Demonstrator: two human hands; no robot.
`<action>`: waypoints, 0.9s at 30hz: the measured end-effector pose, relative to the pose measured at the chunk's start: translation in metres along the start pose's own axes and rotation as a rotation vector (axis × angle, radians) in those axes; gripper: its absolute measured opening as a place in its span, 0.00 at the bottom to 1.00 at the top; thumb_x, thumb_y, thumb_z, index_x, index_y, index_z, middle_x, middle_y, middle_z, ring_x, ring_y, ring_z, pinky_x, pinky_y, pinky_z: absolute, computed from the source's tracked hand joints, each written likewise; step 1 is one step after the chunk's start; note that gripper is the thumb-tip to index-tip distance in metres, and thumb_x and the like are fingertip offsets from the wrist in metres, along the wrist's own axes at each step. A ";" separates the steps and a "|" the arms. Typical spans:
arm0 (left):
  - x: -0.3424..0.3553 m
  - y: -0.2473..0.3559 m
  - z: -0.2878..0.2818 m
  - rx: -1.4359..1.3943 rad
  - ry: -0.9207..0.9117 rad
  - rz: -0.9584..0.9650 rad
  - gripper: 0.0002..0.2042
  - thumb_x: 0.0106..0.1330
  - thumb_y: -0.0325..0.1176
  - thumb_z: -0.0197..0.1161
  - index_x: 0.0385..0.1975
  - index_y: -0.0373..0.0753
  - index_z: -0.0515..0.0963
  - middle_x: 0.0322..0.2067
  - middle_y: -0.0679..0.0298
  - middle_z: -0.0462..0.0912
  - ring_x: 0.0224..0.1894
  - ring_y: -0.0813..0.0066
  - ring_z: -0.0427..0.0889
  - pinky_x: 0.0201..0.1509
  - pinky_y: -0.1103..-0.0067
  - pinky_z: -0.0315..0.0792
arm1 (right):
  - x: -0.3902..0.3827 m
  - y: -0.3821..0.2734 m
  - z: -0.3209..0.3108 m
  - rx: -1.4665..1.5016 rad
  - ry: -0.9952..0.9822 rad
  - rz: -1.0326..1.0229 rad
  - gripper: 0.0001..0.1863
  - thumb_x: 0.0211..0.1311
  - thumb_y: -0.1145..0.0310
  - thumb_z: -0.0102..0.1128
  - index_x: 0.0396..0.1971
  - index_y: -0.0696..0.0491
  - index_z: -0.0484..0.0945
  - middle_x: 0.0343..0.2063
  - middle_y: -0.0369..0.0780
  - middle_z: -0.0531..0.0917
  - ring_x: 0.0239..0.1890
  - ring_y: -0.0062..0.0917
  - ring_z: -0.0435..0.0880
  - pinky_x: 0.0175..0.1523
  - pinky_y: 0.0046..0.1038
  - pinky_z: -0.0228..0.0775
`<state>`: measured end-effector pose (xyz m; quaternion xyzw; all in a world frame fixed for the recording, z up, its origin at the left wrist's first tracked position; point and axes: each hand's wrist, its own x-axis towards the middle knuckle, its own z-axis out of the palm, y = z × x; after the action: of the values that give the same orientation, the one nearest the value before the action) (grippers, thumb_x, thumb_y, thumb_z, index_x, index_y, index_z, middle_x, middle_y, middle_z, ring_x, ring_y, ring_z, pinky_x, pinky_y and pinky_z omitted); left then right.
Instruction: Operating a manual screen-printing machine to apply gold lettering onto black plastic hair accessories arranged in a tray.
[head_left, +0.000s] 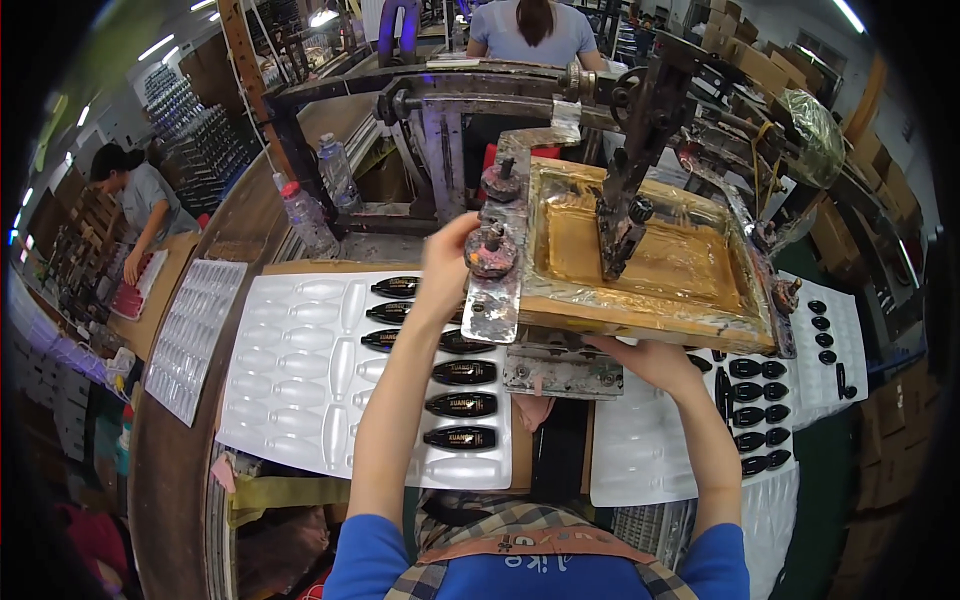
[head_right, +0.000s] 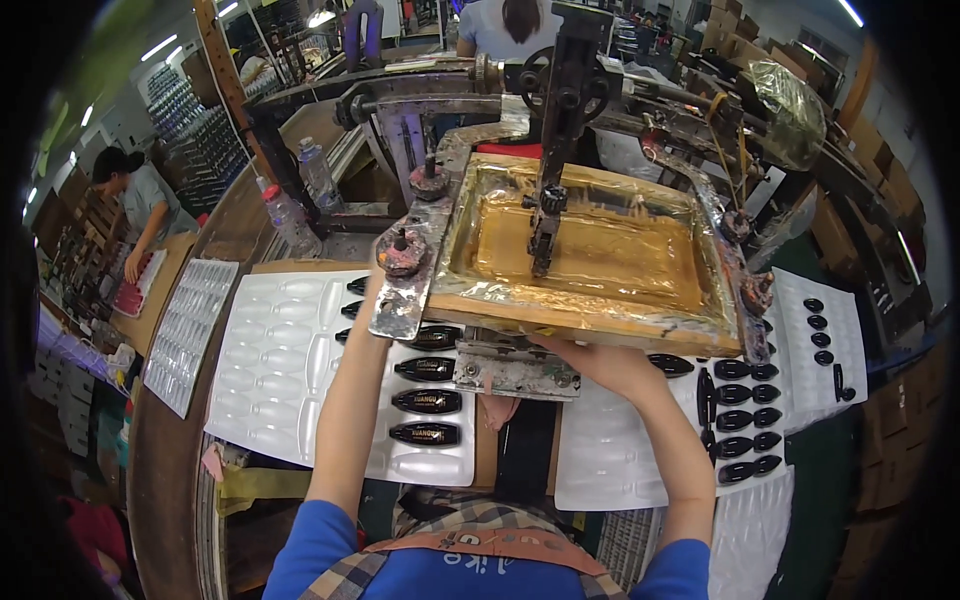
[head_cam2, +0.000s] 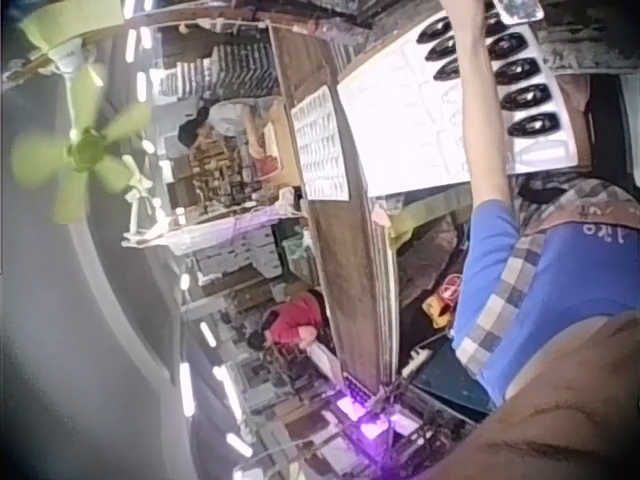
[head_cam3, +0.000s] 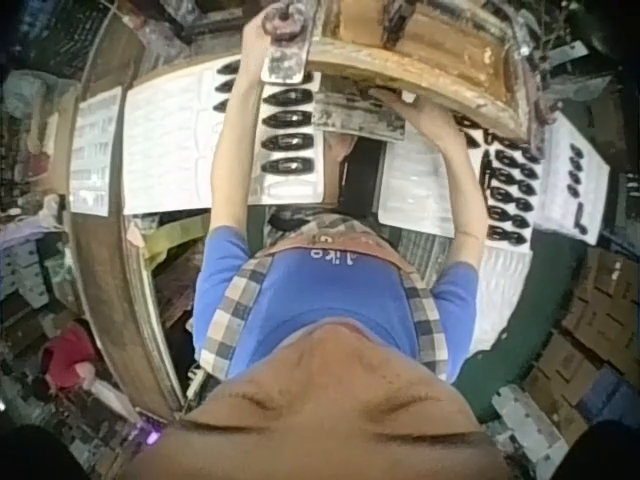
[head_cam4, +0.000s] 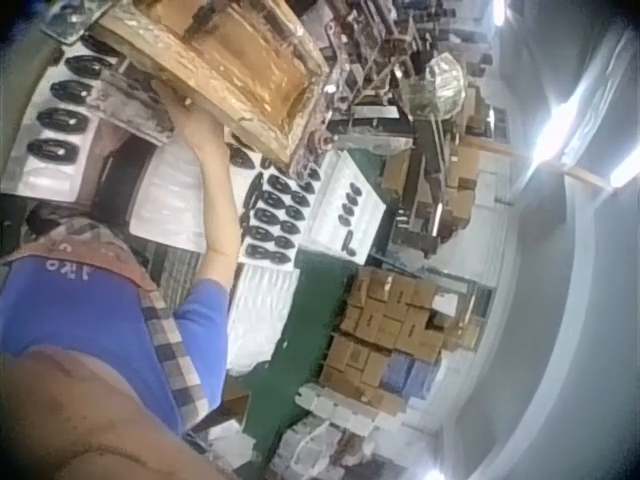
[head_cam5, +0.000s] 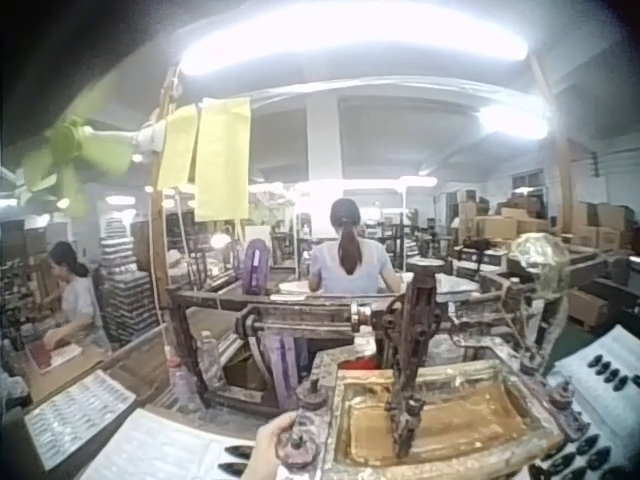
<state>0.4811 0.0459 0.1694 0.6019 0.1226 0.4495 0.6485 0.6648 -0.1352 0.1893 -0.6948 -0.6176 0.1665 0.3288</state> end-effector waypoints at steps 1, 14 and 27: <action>-0.009 -0.003 -0.005 0.195 0.179 0.076 0.10 0.58 0.28 0.55 0.39 0.33 0.74 0.34 0.66 0.77 0.37 0.82 0.73 0.42 0.86 0.66 | 0.003 0.000 0.002 -0.009 -0.092 0.015 0.22 0.46 0.59 0.63 0.40 0.56 0.73 0.37 0.41 0.77 0.41 0.30 0.75 0.47 0.25 0.64; -0.262 -0.037 0.018 0.463 0.853 -0.249 0.04 0.59 0.24 0.53 0.31 0.31 0.73 0.29 0.66 0.75 0.33 0.83 0.71 0.38 0.88 0.64 | -0.038 0.052 -0.017 -0.057 0.167 0.233 0.15 0.54 0.65 0.53 0.37 0.60 0.72 0.37 0.50 0.75 0.40 0.35 0.75 0.44 0.26 0.64; -0.262 -0.024 0.006 1.221 0.584 -0.013 0.08 0.51 0.21 0.56 0.32 0.33 0.72 0.36 0.52 0.70 0.41 0.55 0.68 0.47 0.68 0.60 | -0.100 0.160 -0.025 -0.708 0.056 0.147 0.34 0.37 0.78 0.62 0.51 0.56 0.62 0.43 0.47 0.69 0.45 0.40 0.68 0.48 0.32 0.63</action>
<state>0.3479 -0.1464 0.0494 0.7136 0.5281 0.4400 0.1352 0.7822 -0.2418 0.0835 -0.8123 -0.5763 -0.0536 0.0718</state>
